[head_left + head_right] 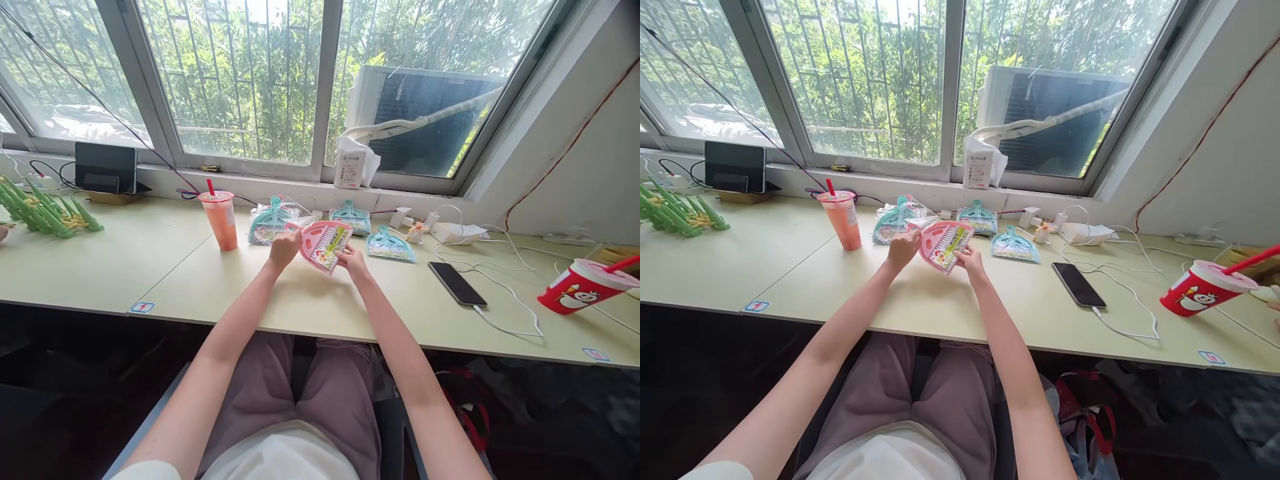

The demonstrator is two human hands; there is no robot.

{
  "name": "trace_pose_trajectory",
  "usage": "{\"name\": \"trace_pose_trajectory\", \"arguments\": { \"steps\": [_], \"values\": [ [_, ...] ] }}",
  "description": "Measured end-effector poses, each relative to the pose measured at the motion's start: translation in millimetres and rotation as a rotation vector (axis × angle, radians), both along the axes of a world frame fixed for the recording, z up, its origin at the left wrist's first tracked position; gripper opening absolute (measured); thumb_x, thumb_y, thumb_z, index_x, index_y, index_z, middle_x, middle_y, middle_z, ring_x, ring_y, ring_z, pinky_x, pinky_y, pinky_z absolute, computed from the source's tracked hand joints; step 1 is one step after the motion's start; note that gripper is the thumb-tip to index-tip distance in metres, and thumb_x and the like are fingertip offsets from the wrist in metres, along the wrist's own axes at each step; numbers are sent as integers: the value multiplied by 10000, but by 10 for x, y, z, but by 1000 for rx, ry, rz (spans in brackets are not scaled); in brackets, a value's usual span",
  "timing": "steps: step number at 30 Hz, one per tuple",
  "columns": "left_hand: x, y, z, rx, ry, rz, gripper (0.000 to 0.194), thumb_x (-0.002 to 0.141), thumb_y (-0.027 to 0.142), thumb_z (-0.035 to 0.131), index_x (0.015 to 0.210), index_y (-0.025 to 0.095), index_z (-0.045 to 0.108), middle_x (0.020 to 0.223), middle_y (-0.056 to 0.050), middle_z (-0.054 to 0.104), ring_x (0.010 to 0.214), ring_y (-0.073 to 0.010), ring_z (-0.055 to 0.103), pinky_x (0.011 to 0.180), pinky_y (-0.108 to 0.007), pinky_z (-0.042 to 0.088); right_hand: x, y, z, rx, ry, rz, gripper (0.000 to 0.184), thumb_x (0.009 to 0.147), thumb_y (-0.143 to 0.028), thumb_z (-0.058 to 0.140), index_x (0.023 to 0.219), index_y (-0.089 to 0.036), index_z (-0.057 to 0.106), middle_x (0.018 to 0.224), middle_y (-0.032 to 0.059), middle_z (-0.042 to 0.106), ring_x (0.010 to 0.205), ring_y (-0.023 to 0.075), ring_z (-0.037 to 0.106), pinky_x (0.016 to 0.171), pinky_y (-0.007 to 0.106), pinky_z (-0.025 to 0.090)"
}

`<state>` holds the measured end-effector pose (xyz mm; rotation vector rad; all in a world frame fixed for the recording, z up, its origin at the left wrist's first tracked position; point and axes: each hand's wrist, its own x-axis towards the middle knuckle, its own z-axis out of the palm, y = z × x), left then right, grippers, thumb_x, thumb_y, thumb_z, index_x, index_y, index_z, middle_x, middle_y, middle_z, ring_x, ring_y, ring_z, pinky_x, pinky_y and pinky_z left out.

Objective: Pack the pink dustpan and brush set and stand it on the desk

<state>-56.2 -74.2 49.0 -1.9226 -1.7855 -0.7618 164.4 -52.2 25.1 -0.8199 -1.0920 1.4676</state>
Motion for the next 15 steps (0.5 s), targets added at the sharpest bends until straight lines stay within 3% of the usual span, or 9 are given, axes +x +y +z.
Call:
{"name": "trace_pose_trajectory", "arguments": {
  "steps": [8,12,15],
  "values": [
    [194,-86,57,270,-162,-52,258,970,330,427,909,232,658,924,-105,699,991,-286,595,934,-446,353,-62,36,-10,9,99,-76,345,651,-144,815,932,-188,621,896,47,758,830,203,736,817,384,633],
    [196,-96,96,285,-221,-114,221,945,303,443,900,248,652,1145,-109,659,1127,-304,538,1061,-505,258,-99,20,5,79,48,-36,413,598,-229,854,929,-204,609,856,27,753,766,188,720,722,356,637],
    [197,-93,123,242,-281,-175,205,923,277,452,895,246,653,1181,-116,638,1194,-310,503,1139,-526,179,-105,-12,19,148,-7,22,447,581,-277,858,947,-210,610,861,24,748,770,192,713,709,360,628]
  ]
}}
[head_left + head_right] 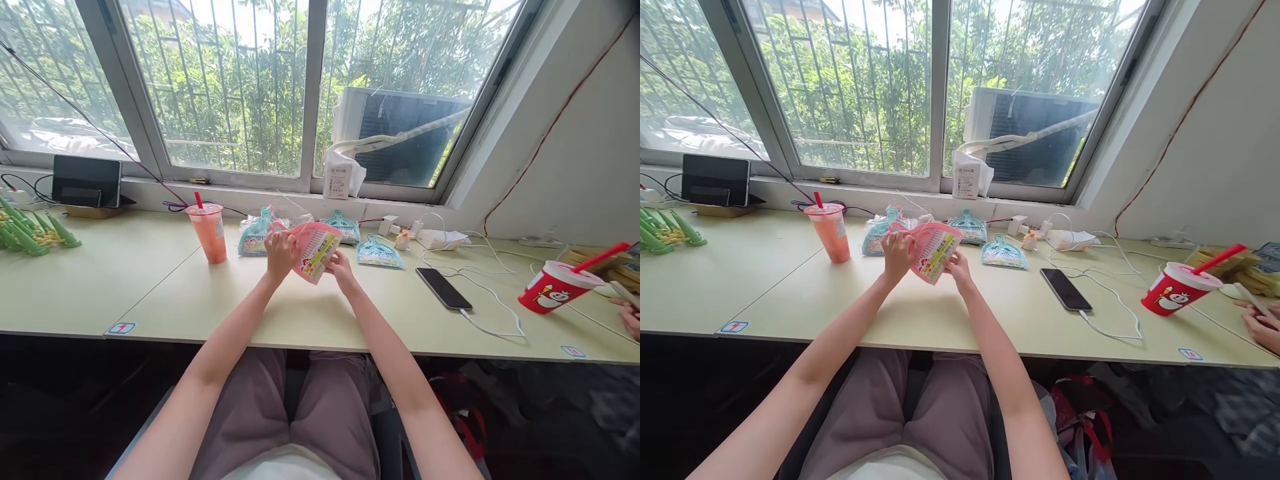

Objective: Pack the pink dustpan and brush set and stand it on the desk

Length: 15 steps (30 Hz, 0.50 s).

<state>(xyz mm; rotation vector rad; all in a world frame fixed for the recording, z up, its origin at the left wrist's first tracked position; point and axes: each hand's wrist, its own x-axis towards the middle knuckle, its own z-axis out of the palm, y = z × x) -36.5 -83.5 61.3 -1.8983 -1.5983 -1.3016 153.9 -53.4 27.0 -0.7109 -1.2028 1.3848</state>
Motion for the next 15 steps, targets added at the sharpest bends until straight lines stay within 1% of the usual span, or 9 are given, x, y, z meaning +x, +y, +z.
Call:
{"name": "trace_pose_trajectory", "arguments": {
  "steps": [3,5,6,8,10,11,12,13,15],
  "values": [
    [43,-29,1,-55,-19,-116,161,903,297,501,879,256,654,1178,-101,641,1234,-307,487,1187,-531,112,-7,-13,0,1,-35,4,465,580,-307,861,952,-213,599,873,26,740,803,205,712,745,390,620],
    [103,-74,-14,-56,-70,-185,126,878,338,571,933,269,661,1269,-82,610,1306,-309,443,1210,-531,56,-7,-11,-6,-16,-15,-8,461,590,-312,857,954,-215,590,881,28,735,818,205,710,773,403,616],
    [135,-100,-20,-38,-128,-196,172,863,362,605,1002,275,658,1340,-80,569,1356,-313,398,1216,-532,42,-3,-11,-7,-24,6,-16,452,597,-305,851,951,-216,586,886,27,732,827,202,709,787,403,614],
    [184,-138,-18,33,-321,-139,390,850,415,640,1211,275,589,1479,-97,441,1451,-319,273,1217,-538,67,17,-14,-4,-29,63,-39,418,615,-284,829,943,-216,580,904,26,726,854,195,704,816,392,610],
    [187,-138,15,101,-574,-42,615,871,462,618,1416,264,411,1555,-129,321,1503,-306,165,1207,-530,143,44,-24,7,-25,114,-68,386,635,-260,802,944,-218,575,941,27,720,909,191,699,854,379,602],
    [170,-121,42,116,-701,-28,689,889,480,595,1478,265,311,1570,-139,288,1513,-292,144,1197,-515,194,54,-30,13,-22,132,-85,375,645,-251,790,949,-219,572,961,28,718,942,191,695,872,376,597],
    [145,-94,71,107,-821,-62,732,903,497,572,1512,275,232,1576,-141,279,1515,-278,153,1181,-492,250,61,-36,18,-20,143,-103,367,654,-245,780,953,-221,569,977,29,715,970,191,690,888,375,592],
    [119,-62,99,65,-932,-150,747,911,515,557,1524,288,195,1571,-138,295,1507,-270,193,1155,-469,308,63,-41,19,-23,147,-117,362,659,-241,775,953,-222,565,985,31,713,989,192,687,899,376,589],
    [93,2,127,-117,-1094,-447,727,901,552,557,1508,296,251,1527,-131,388,1452,-281,334,1082,-438,412,50,-49,9,-35,144,-132,356,662,-239,774,946,-219,561,987,36,710,995,193,688,907,380,588]
  ]
}}
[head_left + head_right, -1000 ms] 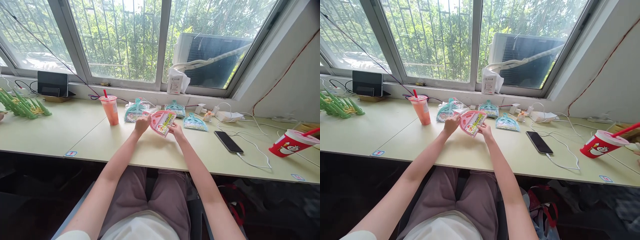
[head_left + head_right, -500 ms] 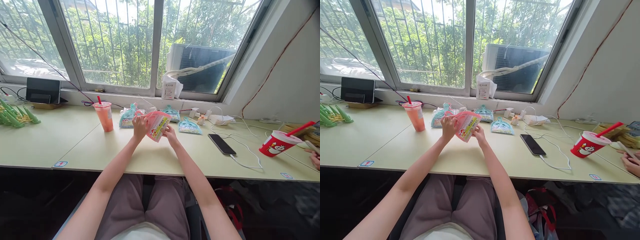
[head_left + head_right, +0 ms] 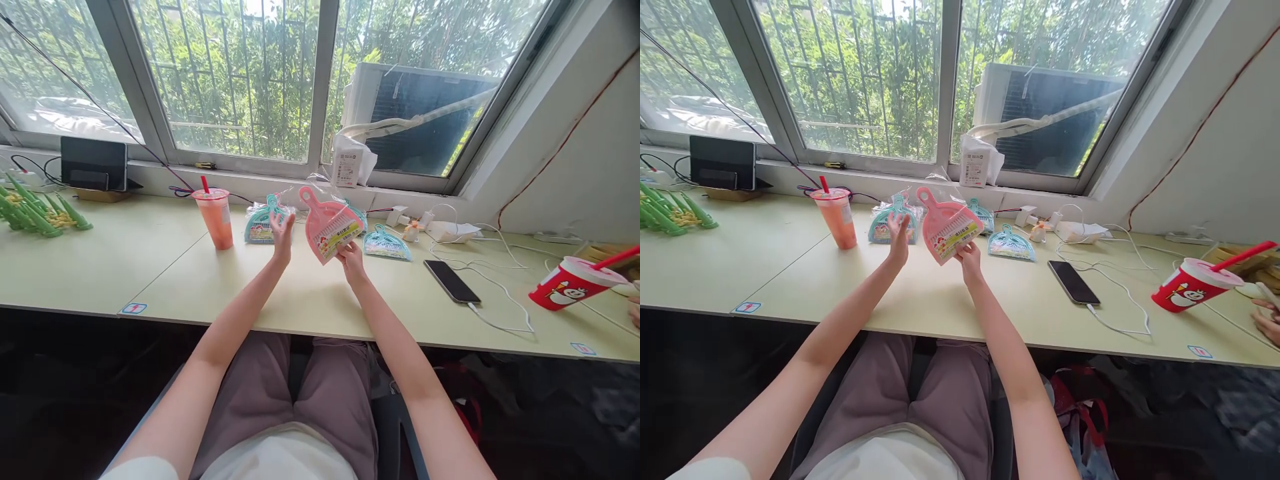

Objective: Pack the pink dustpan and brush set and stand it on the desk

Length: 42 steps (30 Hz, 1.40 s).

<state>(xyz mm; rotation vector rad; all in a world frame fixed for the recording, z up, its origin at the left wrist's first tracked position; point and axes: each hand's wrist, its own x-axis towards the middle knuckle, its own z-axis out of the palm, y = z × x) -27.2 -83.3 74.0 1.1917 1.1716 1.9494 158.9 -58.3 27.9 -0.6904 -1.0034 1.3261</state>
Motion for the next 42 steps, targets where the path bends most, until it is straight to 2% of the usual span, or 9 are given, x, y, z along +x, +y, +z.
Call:
{"name": "trace_pose_trajectory", "arguments": {
  "steps": [3,5,7,14,20,25,30,38,42],
  "values": [
    [106,48,-73,-48,-72,-512,728,824,559,657,1450,298,391,1399,-102,551,1306,-300,517,999,-435,488,-37,0,-40,-16,4,-2,351,668,-246,773,948,-211,564,1003,52,708,996,197,692,913,379,590],
    [260,42,-185,-24,-107,-652,790,757,511,746,1442,320,402,1367,-73,584,1256,-285,556,989,-429,499,-51,6,-66,-29,19,-27,345,680,-247,763,957,-209,562,1025,63,707,1018,200,690,923,374,590],
    [410,29,-297,-20,-158,-677,820,717,483,788,1427,320,411,1363,-66,587,1237,-274,569,985,-422,502,-47,16,-80,-43,27,-60,338,693,-237,750,969,-212,556,1053,69,702,1041,200,686,937,369,587],
    [372,139,-409,-148,-212,-570,515,748,460,754,1148,219,538,1226,-94,654,1172,-240,613,1013,-413,472,2,18,-11,-56,-1,-90,316,740,-186,674,1016,-226,526,1113,59,676,1079,181,674,940,336,589],
    [249,178,-420,-150,-134,-443,589,667,236,745,1182,229,459,1175,-65,667,1098,-226,636,956,-415,502,26,6,67,-117,-29,-13,313,735,-108,613,1007,-232,518,1013,13,701,895,145,703,875,326,609],
    [299,104,-410,-111,-58,-380,599,715,328,728,1232,250,433,1261,-80,633,1132,-245,618,923,-412,512,95,59,49,-132,-68,29,223,806,-253,631,1015,-248,554,1018,4,714,835,146,708,807,314,621],
    [342,88,-410,-115,-86,-444,653,746,449,743,1290,255,437,1256,-98,646,1146,-266,622,907,-415,519,142,111,9,-152,-83,-95,253,769,-307,712,964,-238,565,986,30,726,926,181,711,842,347,612],
    [61,210,-313,-98,-286,-175,425,953,241,451,1367,277,362,1398,-81,578,1134,-169,652,954,-342,503,103,103,-13,-103,-159,-211,212,772,-253,676,955,-210,578,1026,58,715,936,184,693,774,322,620],
    [-67,241,-292,-102,-262,-103,450,956,252,459,1383,303,327,1382,-69,594,1081,-172,685,917,-327,508,119,105,-26,-147,-211,-347,187,783,-235,656,952,-199,586,1031,62,714,915,171,687,742,303,621]
  ]
}}
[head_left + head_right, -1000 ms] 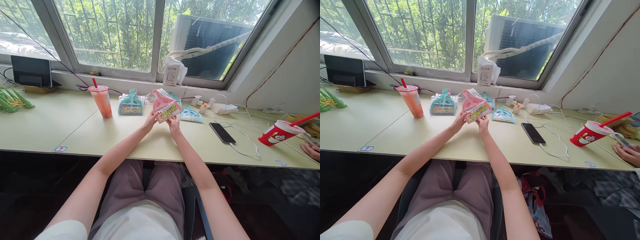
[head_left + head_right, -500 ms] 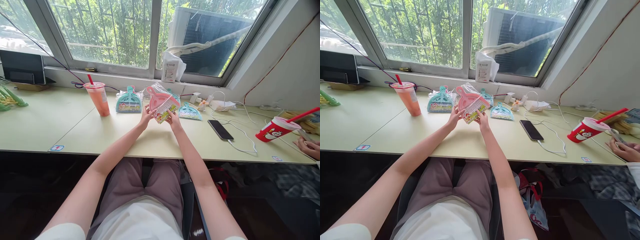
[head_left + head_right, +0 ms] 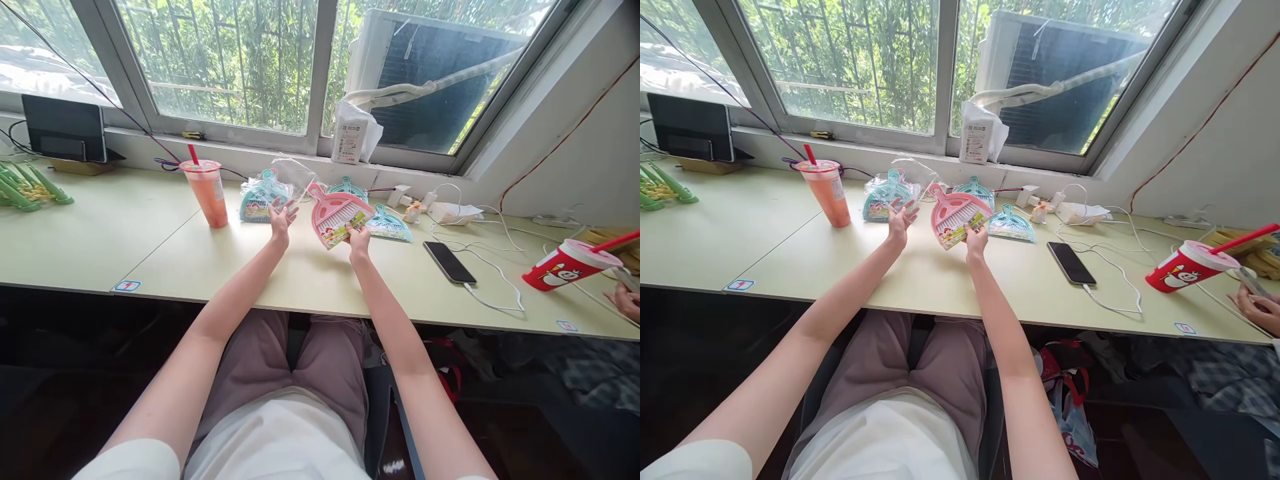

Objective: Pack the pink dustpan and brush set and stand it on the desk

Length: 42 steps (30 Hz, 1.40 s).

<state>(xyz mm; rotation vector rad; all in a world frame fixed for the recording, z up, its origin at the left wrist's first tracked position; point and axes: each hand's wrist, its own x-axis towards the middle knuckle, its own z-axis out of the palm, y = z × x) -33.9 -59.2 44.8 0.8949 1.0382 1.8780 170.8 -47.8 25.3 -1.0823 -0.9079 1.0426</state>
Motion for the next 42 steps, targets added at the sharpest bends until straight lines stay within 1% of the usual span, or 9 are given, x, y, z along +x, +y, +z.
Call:
{"name": "trace_pose_trajectory", "arguments": {
  "steps": [3,6,10,15,20,24,29,37,42],
  "values": [
    [-16,14,-21,2,-5,-6,462,942,246,487,1378,307,346,1332,-68,631,1027,-188,705,872,-329,519,40,1,18,-17,14,-54,179,787,-211,648,957,-196,591,1035,65,714,894,170,692,749,320,628],
    [-8,20,-46,-4,-27,-42,439,950,249,479,1374,300,375,1327,-71,636,1022,-193,704,828,-311,522,66,-11,54,-27,68,28,168,791,-201,661,942,-202,587,981,49,721,866,168,699,755,328,634],
    [-22,14,-51,10,-91,-44,399,980,310,458,1376,325,409,1293,-60,657,981,-188,713,777,-273,512,76,-26,94,-66,32,111,178,763,-160,702,896,-200,590,865,31,714,818,173,703,713,316,640],
    [-86,-7,-24,58,-191,6,377,1004,302,421,1379,341,443,1196,-43,700,900,-167,717,724,-250,520,116,-9,118,-161,9,114,179,748,-97,696,868,-186,599,821,31,705,784,182,703,715,358,644],
    [-114,-33,-9,81,-250,-25,413,1020,295,373,1430,334,395,1138,-44,721,870,-171,717,717,-262,535,124,-19,139,-185,33,159,196,752,-74,687,892,-190,614,798,26,706,790,188,710,760,388,642],
    [-132,-28,-24,59,-282,-46,425,1033,286,316,1454,323,355,1146,-59,722,857,-186,722,721,-287,539,108,-48,160,-176,51,203,196,777,-57,668,904,-194,609,761,9,710,734,164,703,725,354,644],
    [-196,-18,-14,68,-301,-10,434,1036,288,297,1465,315,360,1190,-72,711,874,-192,727,760,-309,533,147,-29,153,-158,22,156,208,784,-17,645,892,-189,602,711,-8,698,658,142,685,672,317,638],
    [-292,27,15,10,-253,-21,381,1026,264,331,1377,265,479,1063,-62,748,967,-170,705,765,-265,510,115,-32,179,-155,49,214,150,795,-25,632,827,-171,615,750,16,719,708,163,702,797,398,630],
    [-324,58,-4,-23,-215,-118,428,983,243,407,1408,288,426,1249,-78,678,909,-182,725,727,-275,542,95,-18,157,-142,57,273,186,724,-59,724,832,-183,635,758,35,735,820,226,730,868,463,607]
  ]
}}
